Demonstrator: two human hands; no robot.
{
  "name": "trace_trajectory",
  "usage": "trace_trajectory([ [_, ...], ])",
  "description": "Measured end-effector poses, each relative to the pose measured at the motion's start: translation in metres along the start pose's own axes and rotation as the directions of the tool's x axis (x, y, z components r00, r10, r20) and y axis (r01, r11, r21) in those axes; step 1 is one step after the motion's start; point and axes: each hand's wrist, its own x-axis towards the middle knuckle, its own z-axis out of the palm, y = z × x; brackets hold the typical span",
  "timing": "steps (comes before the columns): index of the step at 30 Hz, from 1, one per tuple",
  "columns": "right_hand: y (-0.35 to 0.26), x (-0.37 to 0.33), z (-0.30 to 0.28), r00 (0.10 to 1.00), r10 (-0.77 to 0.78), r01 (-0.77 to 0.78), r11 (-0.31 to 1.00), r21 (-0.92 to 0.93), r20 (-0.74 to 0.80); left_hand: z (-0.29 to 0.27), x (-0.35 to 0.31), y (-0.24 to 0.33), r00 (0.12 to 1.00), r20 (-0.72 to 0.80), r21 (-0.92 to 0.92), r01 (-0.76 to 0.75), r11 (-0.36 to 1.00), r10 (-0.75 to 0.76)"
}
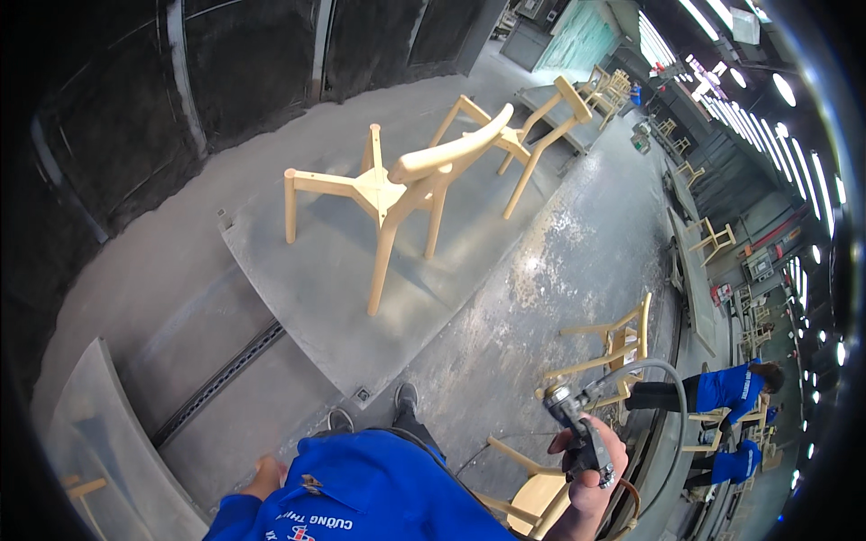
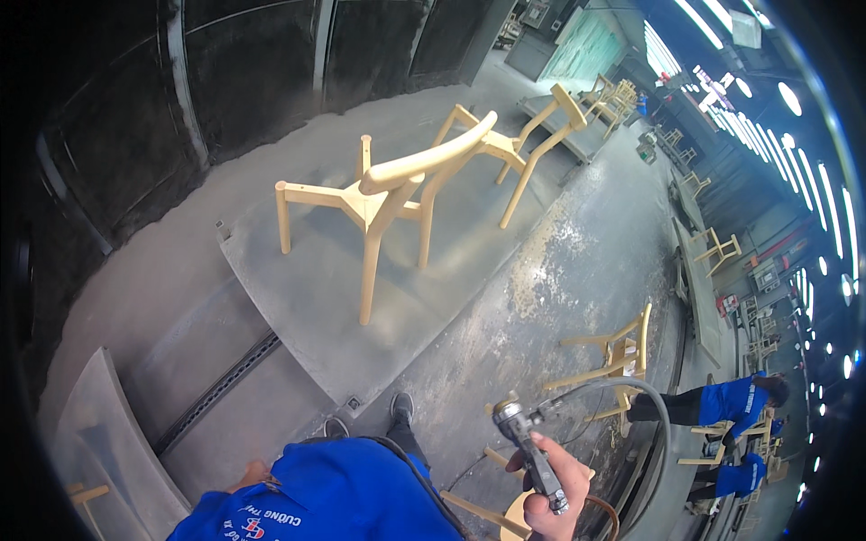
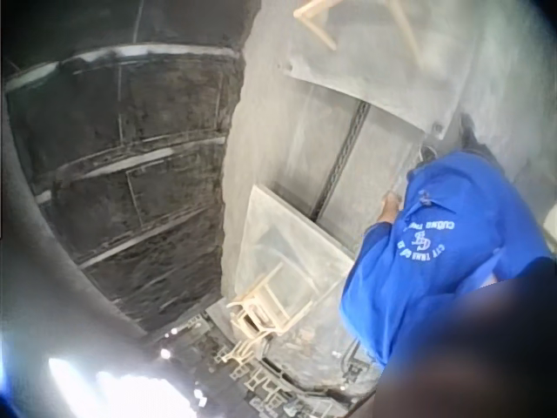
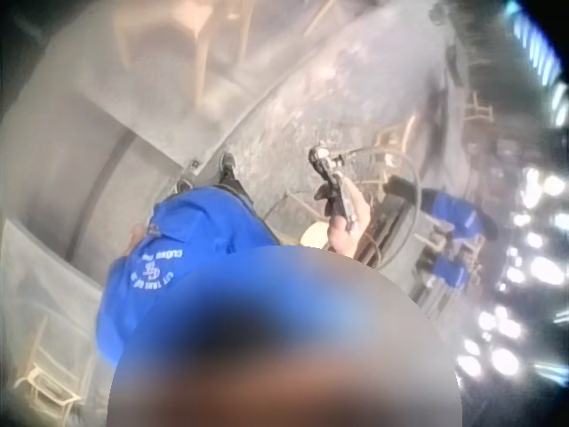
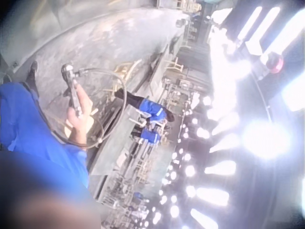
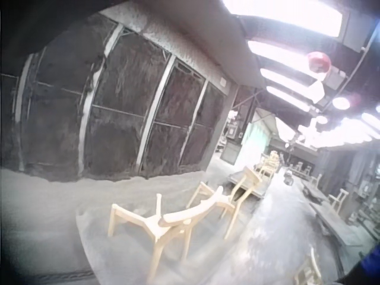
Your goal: The person uses a spray gun to apply finish to wooden chair frames in a workshop. They pick up each chair, rotate it to access different sides, and spray the surfaces before placing it back on the workbench.
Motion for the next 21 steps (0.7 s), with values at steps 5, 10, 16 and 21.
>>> trace_trajectory([
  [5,-0.009,-0.002,0.013,0.981,-0.133,0.148,0.984,0.102,-0.138,-0.007,0.021,0.009,0.966,0.256,0.047,0.014,0.999,-0.025],
  [10,-0.024,0.008,0.031,0.983,-0.066,0.053,0.995,0.081,0.171,0.047,-0.035,0.120,0.893,0.408,0.230,-0.301,0.925,0.189],
  [16,0.011,0.023,0.098,0.921,0.138,-0.213,0.961,0.176,0.365,0.081,-0.149,0.177,0.683,0.552,0.025,-0.587,0.809,0.479],
  [21,0.029,0.036,0.157,0.850,0.369,-0.441,0.889,0.123,0.376,0.043,-0.137,0.106,0.650,0.580,0.205,-0.700,0.684,0.491],
])
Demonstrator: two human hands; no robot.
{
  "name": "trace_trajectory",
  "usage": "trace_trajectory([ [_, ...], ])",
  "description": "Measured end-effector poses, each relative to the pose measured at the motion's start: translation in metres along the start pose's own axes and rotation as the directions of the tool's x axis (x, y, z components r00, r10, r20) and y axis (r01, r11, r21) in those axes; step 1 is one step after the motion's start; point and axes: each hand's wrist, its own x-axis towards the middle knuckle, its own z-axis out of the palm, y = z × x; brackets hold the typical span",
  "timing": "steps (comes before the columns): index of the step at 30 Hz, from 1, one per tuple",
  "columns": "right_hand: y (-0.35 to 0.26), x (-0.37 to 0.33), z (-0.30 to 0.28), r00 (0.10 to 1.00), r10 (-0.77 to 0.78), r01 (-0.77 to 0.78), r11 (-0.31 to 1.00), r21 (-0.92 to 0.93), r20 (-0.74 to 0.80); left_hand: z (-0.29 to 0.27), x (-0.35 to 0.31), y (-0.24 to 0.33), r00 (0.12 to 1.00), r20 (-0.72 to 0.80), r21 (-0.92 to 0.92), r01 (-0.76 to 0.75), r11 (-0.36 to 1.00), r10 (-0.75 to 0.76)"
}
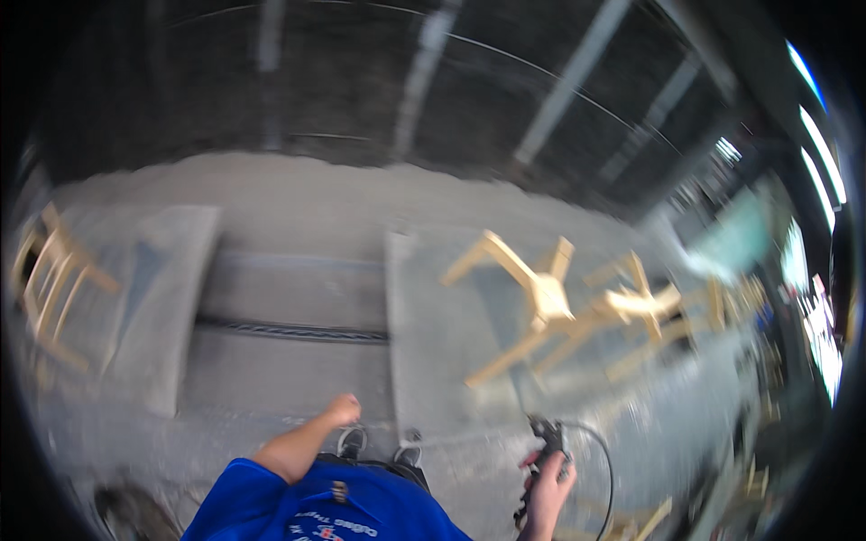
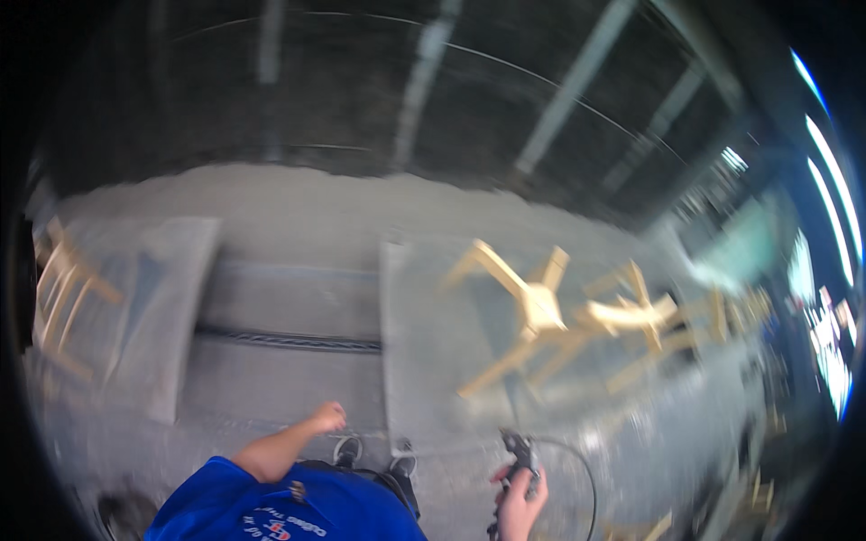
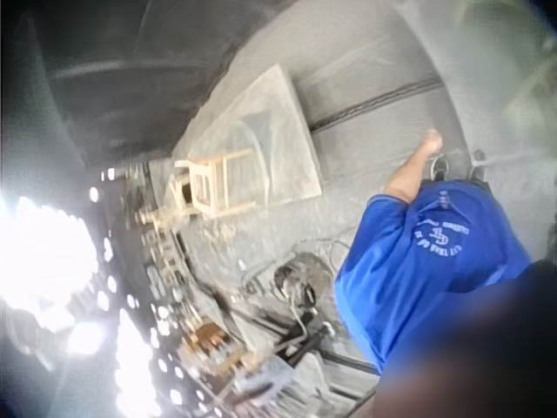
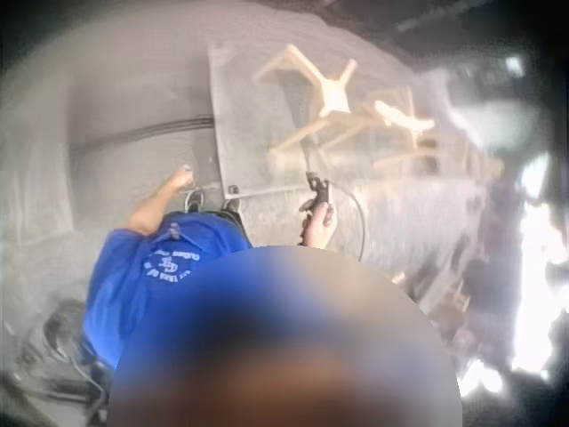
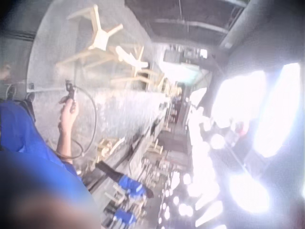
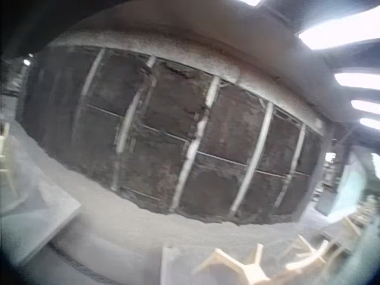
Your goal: The person uses a spray gun to apply finish to wooden chair frames in a workshop. They pick up each chair, rotate it to access different sides, and spray the surfaces before placing it back on the workbench.
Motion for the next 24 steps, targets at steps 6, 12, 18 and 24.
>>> trace_trajectory([
  [6,-0.007,0.032,0.066,0.961,-0.137,0.112,0.987,0.115,0.239,-0.025,-0.098,-0.120,0.968,-0.200,0.461,0.227,0.858,-0.149],
  [12,-0.013,0.047,0.126,0.882,-0.118,0.015,0.975,0.223,0.456,-0.009,-0.107,-0.065,0.995,-0.036,0.087,-0.086,0.992,0.089],
  [18,-0.027,0.051,0.163,0.677,-0.107,-0.110,0.963,0.245,0.728,0.072,-0.140,0.010,0.941,-0.203,0.155,-0.242,0.958,0.271],
  [24,-0.042,0.012,0.192,0.438,-0.058,-0.199,0.967,0.160,0.897,0.097,-0.183,-0.017,0.878,-0.472,0.024,-0.081,0.996,0.082],
])
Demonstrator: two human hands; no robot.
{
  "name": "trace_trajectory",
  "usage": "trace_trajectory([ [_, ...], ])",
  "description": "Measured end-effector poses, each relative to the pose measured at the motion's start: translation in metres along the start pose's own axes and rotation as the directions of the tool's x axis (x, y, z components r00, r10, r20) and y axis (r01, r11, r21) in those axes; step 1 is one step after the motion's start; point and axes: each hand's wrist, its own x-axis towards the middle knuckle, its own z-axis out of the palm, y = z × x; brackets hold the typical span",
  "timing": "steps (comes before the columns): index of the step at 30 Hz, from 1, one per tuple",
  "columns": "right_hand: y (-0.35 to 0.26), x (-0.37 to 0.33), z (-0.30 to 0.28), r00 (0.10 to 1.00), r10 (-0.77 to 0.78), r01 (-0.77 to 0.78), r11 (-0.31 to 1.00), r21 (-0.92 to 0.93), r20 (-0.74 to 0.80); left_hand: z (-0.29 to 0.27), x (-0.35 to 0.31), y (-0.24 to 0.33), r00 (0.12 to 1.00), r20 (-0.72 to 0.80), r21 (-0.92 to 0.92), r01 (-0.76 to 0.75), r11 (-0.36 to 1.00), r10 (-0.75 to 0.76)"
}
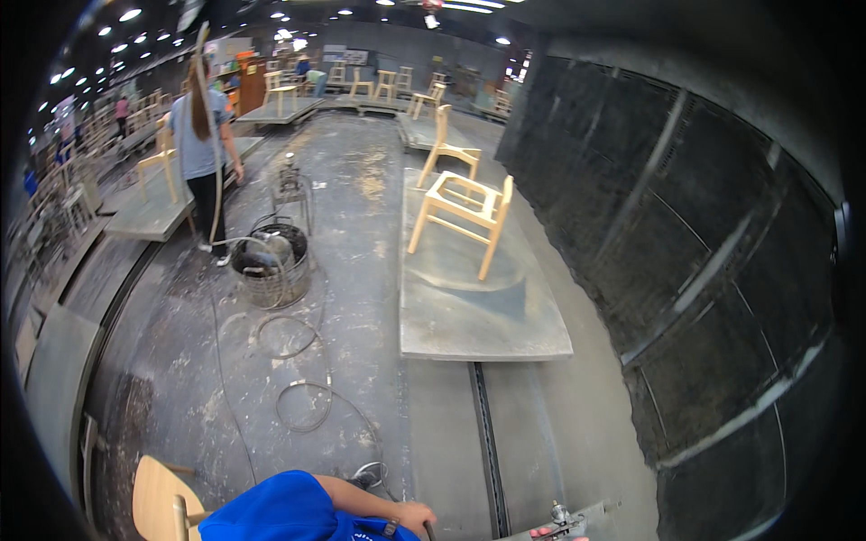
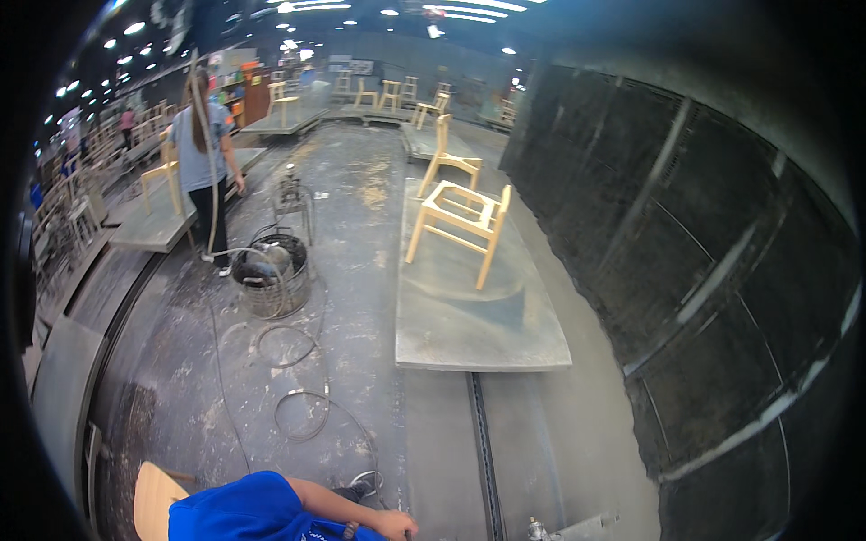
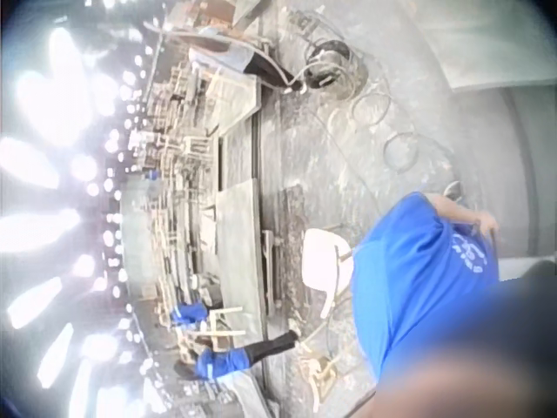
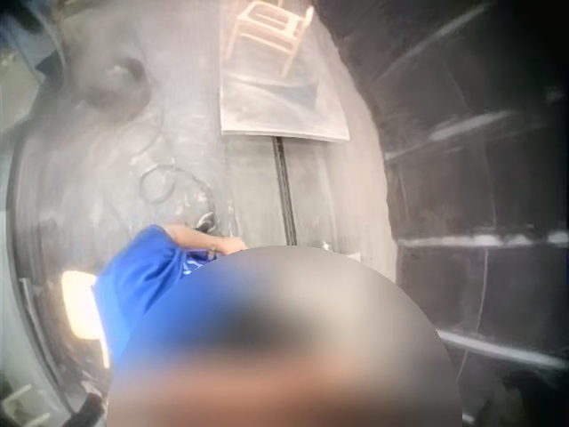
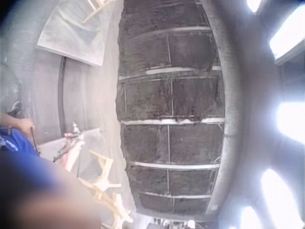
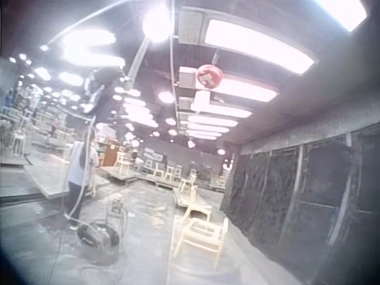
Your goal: The person uses a spray gun to apply finish to wooden chair frames in a workshop. They pick up each chair, rotate it to access different sides, and spray the surfaces before placing it back on the workbench.
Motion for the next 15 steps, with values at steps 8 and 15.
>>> trace_trajectory([
  [8,0.027,0.012,0.046,0.914,0.280,-0.237,0.956,-0.171,0.293,-0.073,-0.106,0.019,0.874,-0.471,-0.197,0.026,0.980,-0.117],
  [15,0.082,0.006,0.116,0.807,0.374,-0.304,0.927,-0.222,0.457,-0.171,-0.170,-0.018,0.900,-0.433,-0.006,0.053,0.999,-0.050],
])
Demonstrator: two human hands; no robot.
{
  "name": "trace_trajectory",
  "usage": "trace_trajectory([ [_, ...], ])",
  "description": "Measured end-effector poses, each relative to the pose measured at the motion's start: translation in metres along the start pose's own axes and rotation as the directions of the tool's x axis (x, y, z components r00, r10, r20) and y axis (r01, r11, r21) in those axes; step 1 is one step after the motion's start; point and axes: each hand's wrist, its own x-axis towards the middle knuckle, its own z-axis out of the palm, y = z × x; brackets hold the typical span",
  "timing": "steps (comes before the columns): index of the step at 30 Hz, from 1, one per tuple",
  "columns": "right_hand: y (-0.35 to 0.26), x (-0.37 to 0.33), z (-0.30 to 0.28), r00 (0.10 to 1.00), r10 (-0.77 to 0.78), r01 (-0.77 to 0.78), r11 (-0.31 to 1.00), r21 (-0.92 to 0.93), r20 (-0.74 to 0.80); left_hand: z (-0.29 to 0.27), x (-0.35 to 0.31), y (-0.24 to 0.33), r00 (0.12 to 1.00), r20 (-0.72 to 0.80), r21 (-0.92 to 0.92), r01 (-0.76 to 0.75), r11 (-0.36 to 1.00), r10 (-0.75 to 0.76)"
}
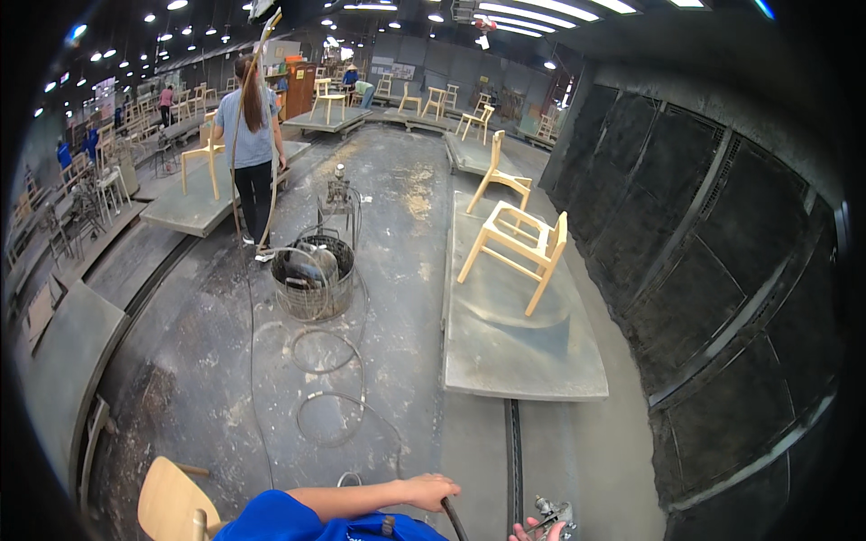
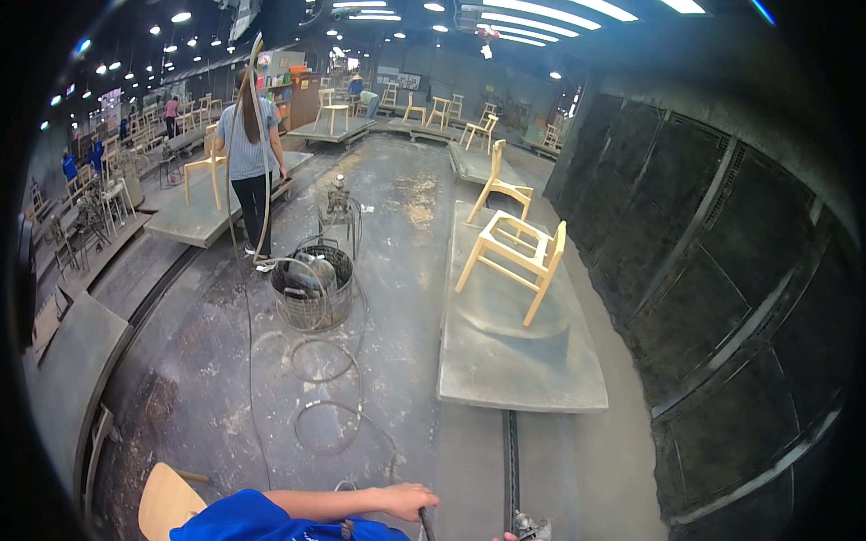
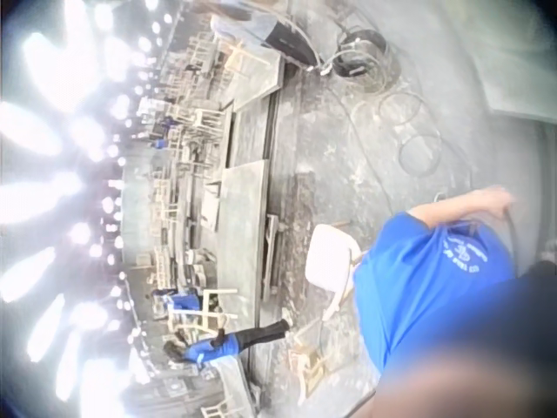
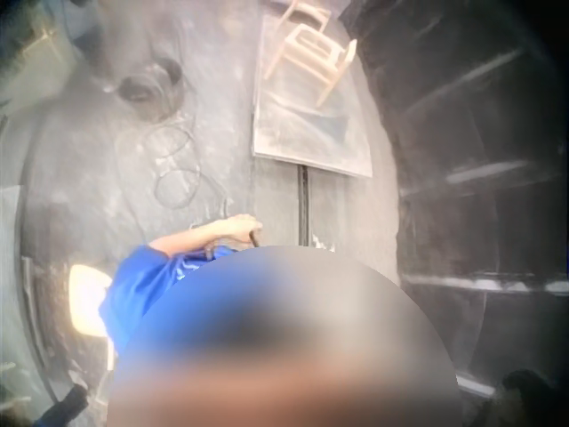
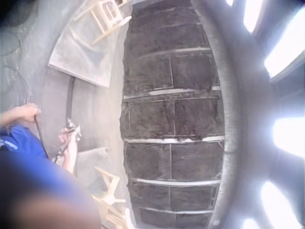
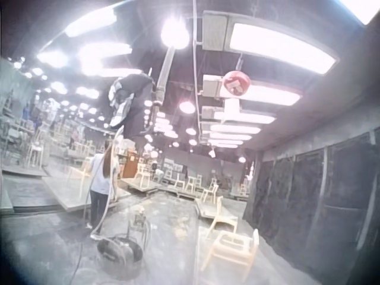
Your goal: The person uses a spray gun to apply finish to wooden chair frames in a workshop. They pick up each chair, rotate it to access different sides, and spray the surfaces before placing it back on the workbench.
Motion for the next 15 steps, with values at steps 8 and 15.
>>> trace_trajectory([
  [8,0.028,0.059,0.103,0.978,-0.209,0.174,0.840,-0.514,-0.010,-0.284,-0.103,-0.086,0.785,-0.620,0.079,0.079,0.994,-0.013],
  [15,0.143,0.179,0.105,0.905,-0.425,0.247,0.494,-0.834,0.017,-0.538,-0.199,-0.006,0.090,-0.891,0.454,0.150,0.879,0.445],
])
